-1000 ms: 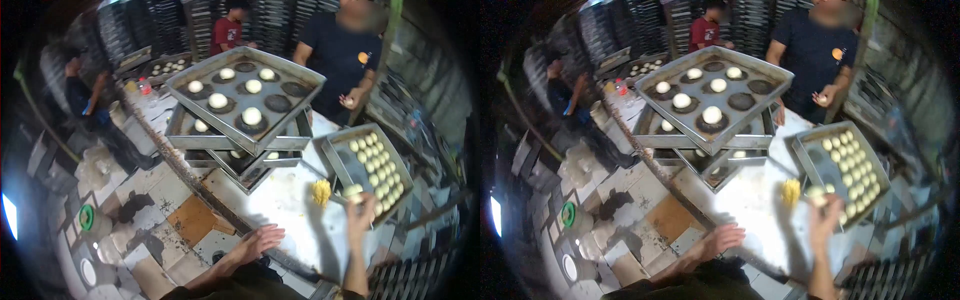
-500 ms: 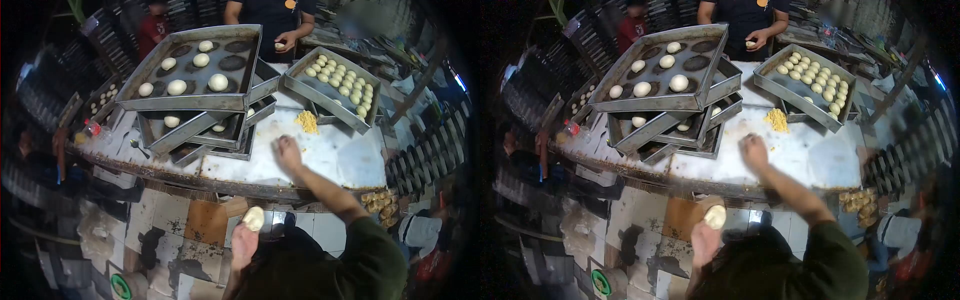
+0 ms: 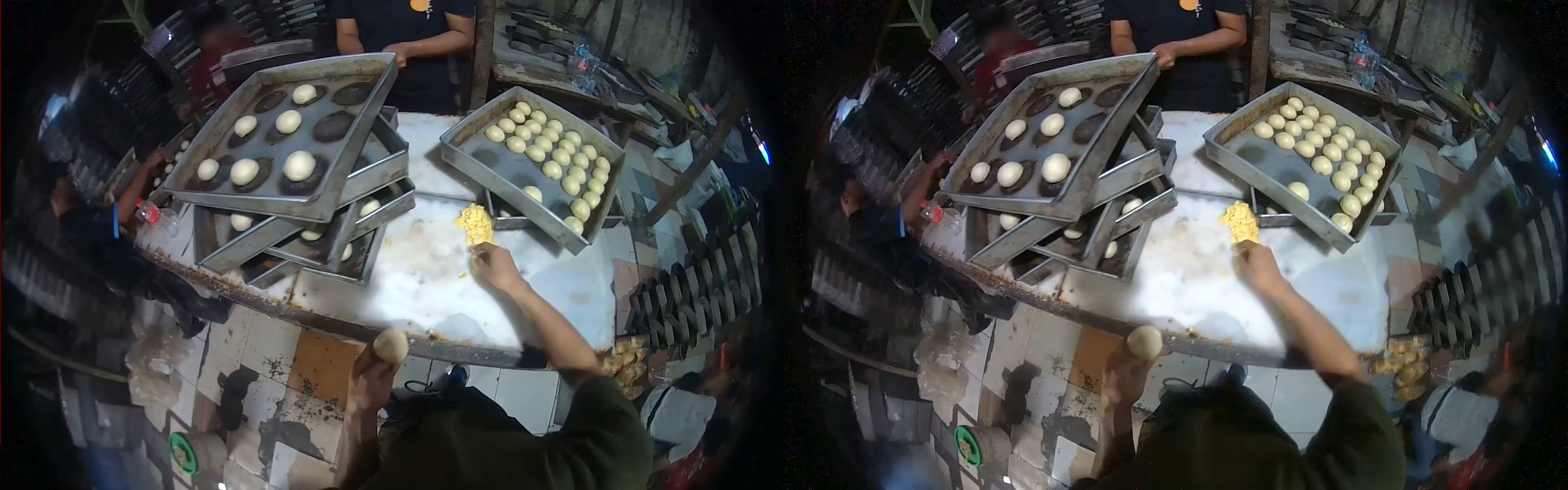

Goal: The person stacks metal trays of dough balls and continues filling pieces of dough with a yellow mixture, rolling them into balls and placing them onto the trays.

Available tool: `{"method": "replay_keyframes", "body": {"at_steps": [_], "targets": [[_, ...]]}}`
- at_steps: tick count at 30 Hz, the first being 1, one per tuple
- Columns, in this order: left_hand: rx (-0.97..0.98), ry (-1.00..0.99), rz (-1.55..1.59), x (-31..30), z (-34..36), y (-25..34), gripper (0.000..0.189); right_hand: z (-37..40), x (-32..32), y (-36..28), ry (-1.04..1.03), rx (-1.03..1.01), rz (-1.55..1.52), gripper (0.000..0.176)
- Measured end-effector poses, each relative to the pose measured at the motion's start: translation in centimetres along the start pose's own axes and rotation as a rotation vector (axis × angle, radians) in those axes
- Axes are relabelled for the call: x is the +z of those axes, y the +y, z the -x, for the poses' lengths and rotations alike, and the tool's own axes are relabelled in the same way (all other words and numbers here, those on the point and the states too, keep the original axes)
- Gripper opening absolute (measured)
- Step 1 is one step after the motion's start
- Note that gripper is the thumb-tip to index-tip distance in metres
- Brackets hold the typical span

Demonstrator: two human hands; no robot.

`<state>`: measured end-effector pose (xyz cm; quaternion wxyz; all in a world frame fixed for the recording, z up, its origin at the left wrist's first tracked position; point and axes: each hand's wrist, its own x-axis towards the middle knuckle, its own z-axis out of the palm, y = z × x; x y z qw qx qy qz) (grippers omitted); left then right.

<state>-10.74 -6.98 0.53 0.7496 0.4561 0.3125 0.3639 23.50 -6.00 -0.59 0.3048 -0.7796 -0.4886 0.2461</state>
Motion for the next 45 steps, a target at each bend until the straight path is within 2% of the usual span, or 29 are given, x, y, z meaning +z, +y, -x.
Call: {"method": "replay_keyframes", "body": {"at_steps": [1,2,4,6,8,9,10,11,12,14,15,16,18,20,23,26,28,29,31,32,34,36,38,39,40,41,43,44,45], "targets": [[0.056,-0.078,-0.409,1.7,-1.5,-0.3,0.042,1.5,-0.6,-0.3,-0.003,0.038,-0.322,0.041],[0.054,-0.063,-0.404,3.6,-3.0,-1.1,0.042,3.2,-1.1,-1.2,-0.012,0.081,-0.641,0.047],[0.053,-0.2,0.039,7.4,-5.5,-2.7,0.039,7.5,-2.2,-3.8,-0.035,-0.002,-0.671,0.055],[-0.189,-0.195,0.61,10.6,-7.4,-3.4,0.037,10.4,-0.2,-4.4,-0.004,-0.266,-0.42,0.055],[-0.226,-0.2,0.568,12.1,-8.6,-4.6,0.032,12.9,-1.7,-7.6,0.035,-0.446,-0.213,0.053],[-0.029,-0.219,0.223,12.4,-9.2,-5.6,0.03,13.6,-1.8,-6.5,0.037,-0.446,-0.22,0.053],[0.164,-0.236,-0.125,12.6,-9.6,-6.4,0.028,14.3,-1.9,-5.2,-0.007,-0.4,-0.199,0.049],[-0.113,-0.176,0.448,14.3,-9.0,-4.7,0.026,14.8,-2.3,-3.9,-0.051,-0.347,-0.179,0.045],[-0.128,-0.173,0.442,14.7,-9.4,-5.2,0.026,15.3,-2.9,-2.9,-0.052,-0.334,-0.189,0.045],[-0.035,-0.142,-0.179,14.7,-10.5,-7.2,0.028,16.0,-3.8,-1.2,0.019,-0.05,-0.693,0.033],[0.106,-0.317,-0.394,14.7,-10.9,-7.2,0.03,15.1,-5.0,-1.0,0.131,0.121,-1.139,0.022],[0.095,-0.33,-0.394,15.1,-10.8,-7.4,0.03,13.3,-6.5,-0.3,0.325,-0.118,-0.523,0.02],[-0.573,-0.262,0.632,17.4,-9.8,-5.9,0.031,9.9,-8.5,1.3,0.317,-0.426,-0.161,0.019],[-0.608,-0.31,0.629,18.1,-9.7,-6.3,0.033,9.3,-9.0,2.4,-0.146,-0.236,-0.521,0.018],[-0.542,-0.373,0.501,19.4,-10.2,-5.1,0.032,9.9,-8.9,3.0,0.142,-0.353,-0.338,0.016],[-0.503,-0.128,0.413,19.4,-11.1,-6.5,0.031,11.6,-7.7,2.0,0.326,-0.303,-0.253,0.015],[-0.439,-0.427,0.749,16.6,-12.6,-10.1,0.032,13.3,-6.1,0.0,0.28,-0.226,-0.155,0.017],[-0.433,-0.426,0.749,17.3,-12.3,-9.7,0.032,14.1,-4.8,-0.9,0.36,-0.33,-0.049,0.019],[-0.119,-0.04,0.362,20.0,-11.1,-8.3,0.031,15.3,-3.7,-1.2,0.442,-0.438,0.056,0.022],[-0.107,-0.045,0.36,20.6,-11.4,-8.2,0.031,15.3,-3.7,-0.9,0.424,-0.455,-0.069,0.021],[0.204,-0.007,0.206,21.3,-11.1,-8.3,0.03,15.9,-3.5,0.3,0.396,-0.468,-0.199,0.026],[0.273,0.044,0.07,20.8,-12.1,-9.6,0.025,16.7,-3.6,3.2,0.126,-0.155,-0.854,0.03],[0.341,-0.158,-0.644,20.7,-12.7,-10.8,0.026,16.7,-2.8,9.2,0.12,0.104,-1.225,0.034],[0.664,-0.291,-1.118,20.3,-13.4,-12.6,0.029,16.3,-4.4,8.9,0.256,0.078,-0.956,0.032],[0.654,-0.466,-1.49,19.4,-12.9,-14.2,0.037,15.4,-5.8,8.3,0.383,0.052,-0.686,0.03],[0.505,-0.484,-1.435,20.3,-12.0,-13.1,0.04,14.0,-6.0,8.2,0.378,0.05,-0.68,0.03],[0.378,-0.489,-1.373,20.7,-12.3,-11.7,0.043,10.2,-4.9,8.5,0.685,-0.071,-0.09,0.024],[0.415,-0.381,-1.191,19.6,-12.8,-11.1,0.046,8.4,-2.8,8.1,0.682,-0.099,-0.179,0.019],[0.453,-0.269,-1.01,18.3,-13.4,-10.3,0.049,7.6,-0.9,7.5,0.492,-0.13,-0.186,0.016]]}}
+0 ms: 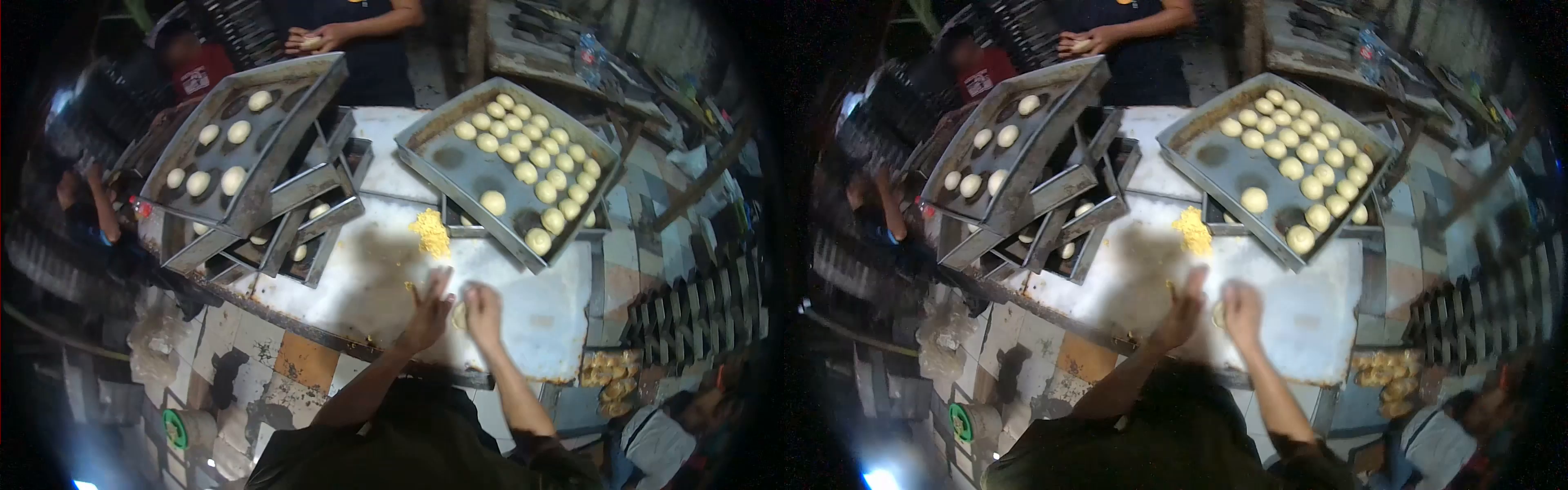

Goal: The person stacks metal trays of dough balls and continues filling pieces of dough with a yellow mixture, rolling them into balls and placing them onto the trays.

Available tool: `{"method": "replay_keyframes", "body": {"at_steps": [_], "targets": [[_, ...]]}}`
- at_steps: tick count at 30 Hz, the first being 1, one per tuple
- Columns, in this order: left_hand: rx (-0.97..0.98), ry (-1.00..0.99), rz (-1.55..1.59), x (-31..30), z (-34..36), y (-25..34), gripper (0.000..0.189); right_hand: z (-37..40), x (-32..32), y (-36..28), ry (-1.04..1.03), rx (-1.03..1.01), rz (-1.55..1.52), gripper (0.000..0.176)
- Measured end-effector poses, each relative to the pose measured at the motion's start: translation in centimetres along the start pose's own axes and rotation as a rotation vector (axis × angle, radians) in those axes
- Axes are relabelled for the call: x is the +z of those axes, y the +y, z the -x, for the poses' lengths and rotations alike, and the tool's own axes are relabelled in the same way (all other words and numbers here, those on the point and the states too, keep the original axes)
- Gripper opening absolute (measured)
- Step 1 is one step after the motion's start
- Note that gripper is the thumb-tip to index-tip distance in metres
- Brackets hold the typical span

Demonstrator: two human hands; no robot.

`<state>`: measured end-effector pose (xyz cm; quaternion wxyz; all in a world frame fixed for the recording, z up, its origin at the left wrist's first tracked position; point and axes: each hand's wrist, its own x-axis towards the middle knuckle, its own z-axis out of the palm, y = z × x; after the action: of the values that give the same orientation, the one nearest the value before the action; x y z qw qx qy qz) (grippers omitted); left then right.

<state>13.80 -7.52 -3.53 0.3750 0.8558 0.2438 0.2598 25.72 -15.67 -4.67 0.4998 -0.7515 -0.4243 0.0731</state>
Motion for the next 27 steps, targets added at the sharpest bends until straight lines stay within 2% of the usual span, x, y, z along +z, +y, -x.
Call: {"method": "replay_keyframes", "body": {"at_steps": [1,3,5,6,7,8,9,10,11,12,13,15,16,17,18,20,21,23,25,26,27], "targets": [[-0.004,0.035,-0.005,-2.4,-0.3,0.1,0.049,0.6,1.7,-0.4,-0.198,-0.018,-0.019,0.012],[-0.203,0.191,0.32,-9.1,0.2,1.4,0.046,3.8,2.7,-4.0,-0.281,-0.276,0.027,0.006],[-0.227,0.257,0.387,-12.9,2.7,-0.1,0.044,6.0,-0.2,-3.0,-0.232,-0.523,0.103,0.004],[-0.237,0.277,0.465,-14.4,4.2,-0.7,0.042,6.8,-2.0,0.2,-0.287,-0.497,0.147,0.007],[-0.24,0.308,0.461,-15.8,5.9,-0.9,0.042,6.5,-5.0,0.6,-0.528,0.16,-0.049,0.005],[-0.283,0.27,0.333,-17.0,7.6,-0.8,0.04,4.5,-6.5,1.7,-0.369,-0.349,0.231,0.011],[-0.32,0.229,0.207,-17.5,8.7,-1.0,0.037,2.6,-6.3,1.3,-0.169,-0.349,0.395,0.011],[-0.314,0.245,0.206,-17.3,9.5,-1.4,0.037,0.5,-5.6,0.5,0.042,-0.344,0.552,0.014],[-0.306,0.268,0.372,-16.8,10.1,-1.8,0.036,-1.4,-3.7,0.3,0.045,-0.358,0.552,0.014],[-0.299,0.281,0.54,-16.5,10.3,-2.1,0.035,-2.8,-1.2,0.6,0.079,-0.252,0.448,0.017],[-0.296,0.278,0.548,-16.3,9.7,-2.6,0.035,-3.3,0.3,0.6,0.115,-0.14,0.348,0.02],[-0.064,0.124,0.559,-16.3,7.2,-3.2,0.033,-1.9,3.1,-2.4,-0.026,0.088,0.156,0.021],[-0.055,0.112,0.571,-16.9,6.1,-3.2,0.033,0.0,4.9,-1.1,0.003,0.021,0.192,0.02],[-0.064,-0.055,0.563,-18.5,4.8,-2.1,0.034,1.5,5.4,-3.5,-0.048,-0.111,0.25,0.02],[-0.073,-0.22,0.547,-20.3,4.2,-1.8,0.034,3.2,5.0,-5.2,-0.171,-0.025,0.305,0.012],[-0.024,-0.289,0.537,-23.4,4.3,-2.9,0.034,6.8,4.3,-6.3,-0.096,-0.128,0.394,0.009],[0.012,-0.352,0.527,-24.7,4.3,-3.8,0.034,8.2,3.2,-7.3,-0.171,-0.096,0.496,0.021],[0.054,-0.386,0.55,-26.6,5.7,-7.2,0.035,10.4,1.8,-7.7,-0.216,0.027,0.696,0.03],[0.052,-0.341,0.624,-28.1,7.5,-9.8,0.035,11.2,-0.2,-4.3,-0.375,0.182,0.881,0.025],[0.063,-0.359,0.633,-29.1,8.6,-10.6,0.035,8.2,-0.5,-8.1,-0.565,0.454,0.843,0.023],[-0.01,-0.367,0.689,-30.1,9.6,-11.3,0.035,4.8,-0.9,-15.5,-0.6,0.796,0.445,0.022]]}}
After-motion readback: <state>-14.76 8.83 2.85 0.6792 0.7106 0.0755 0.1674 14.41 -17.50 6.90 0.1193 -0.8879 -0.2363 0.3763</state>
